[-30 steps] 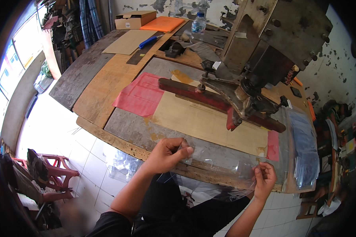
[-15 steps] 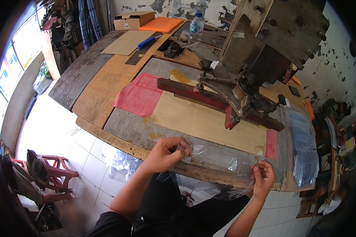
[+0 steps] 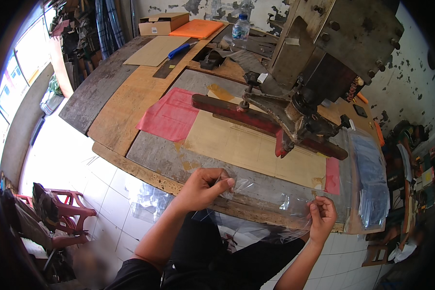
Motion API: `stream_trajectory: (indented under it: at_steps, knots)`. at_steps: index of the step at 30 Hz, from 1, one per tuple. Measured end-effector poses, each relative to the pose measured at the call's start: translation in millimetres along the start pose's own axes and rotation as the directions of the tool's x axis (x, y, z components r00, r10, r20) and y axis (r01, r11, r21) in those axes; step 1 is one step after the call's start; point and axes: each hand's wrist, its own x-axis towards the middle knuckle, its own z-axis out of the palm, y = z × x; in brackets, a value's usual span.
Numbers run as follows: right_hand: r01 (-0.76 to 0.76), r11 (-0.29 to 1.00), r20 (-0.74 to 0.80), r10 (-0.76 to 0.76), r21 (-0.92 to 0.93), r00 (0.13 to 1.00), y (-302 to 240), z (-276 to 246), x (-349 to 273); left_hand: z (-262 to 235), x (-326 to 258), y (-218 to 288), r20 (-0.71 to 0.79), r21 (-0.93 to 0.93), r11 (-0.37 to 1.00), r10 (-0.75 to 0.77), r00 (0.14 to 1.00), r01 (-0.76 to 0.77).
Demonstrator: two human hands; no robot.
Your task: The person aligns plastic sheets on a workstation and uses a heat press machine to bond or seal the material, processing multiple sheets in sequence.
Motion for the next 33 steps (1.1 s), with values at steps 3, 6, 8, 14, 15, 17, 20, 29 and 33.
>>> stream_trajectory:
  at_steps: [3, 6, 8, 14, 15, 17, 20, 29, 33]
  knots:
    - [-0.004, 1.0, 0.0, 0.004, 0.015, 1.0, -1, 1, 0, 1, -1, -4, 0.008, -0.085, 0.994, 0.066, 0.998, -0.065]
    - [-0.002, 1.0, -0.004, 0.002, 0.01, 1.0, -3, 2, 0, 3, -1, -6, -0.04, -0.162, 0.976, 0.144, 0.989, -0.149]
    - [-0.001, 1.0, -0.006, 0.001, 0.007, 1.0, -2, 2, 0, 2, -2, -3, -0.023, -0.124, 0.988, 0.092, 0.995, -0.094]
    - [0.007, 1.0, -0.007, -0.007, 0.002, 1.0, -2, 2, 0, -2, -4, 6, -0.018, -0.034, 0.999, -0.027, 0.999, 0.027]
    - [0.005, 1.0, -0.007, -0.005, 0.0, 1.0, -1, 2, 1, -2, -5, 7, -0.018, -0.035, 0.999, -0.027, 0.999, 0.027]
    - [0.003, 1.0, -0.006, -0.003, -0.001, 1.0, -1, 2, 1, -1, -5, 7, -0.054, 0.008, 0.999, -0.031, 0.998, 0.032]
    - [0.003, 1.0, -0.006, -0.003, 0.003, 1.0, -1, 2, 0, -2, -5, 5, -0.07, 0.02, 0.999, -0.024, 0.997, 0.025]
    - [0.014, 1.0, 0.018, -0.014, -0.013, 1.0, -1, 2, 0, -2, -4, 1, -0.078, 0.099, 0.994, -0.044, 0.996, 0.052]
    - [0.001, 1.0, 0.014, -0.001, -0.015, 1.0, -1, 3, 0, 3, -3, -4, -0.12, -0.005, 1.0, 0.024, 0.992, -0.025]
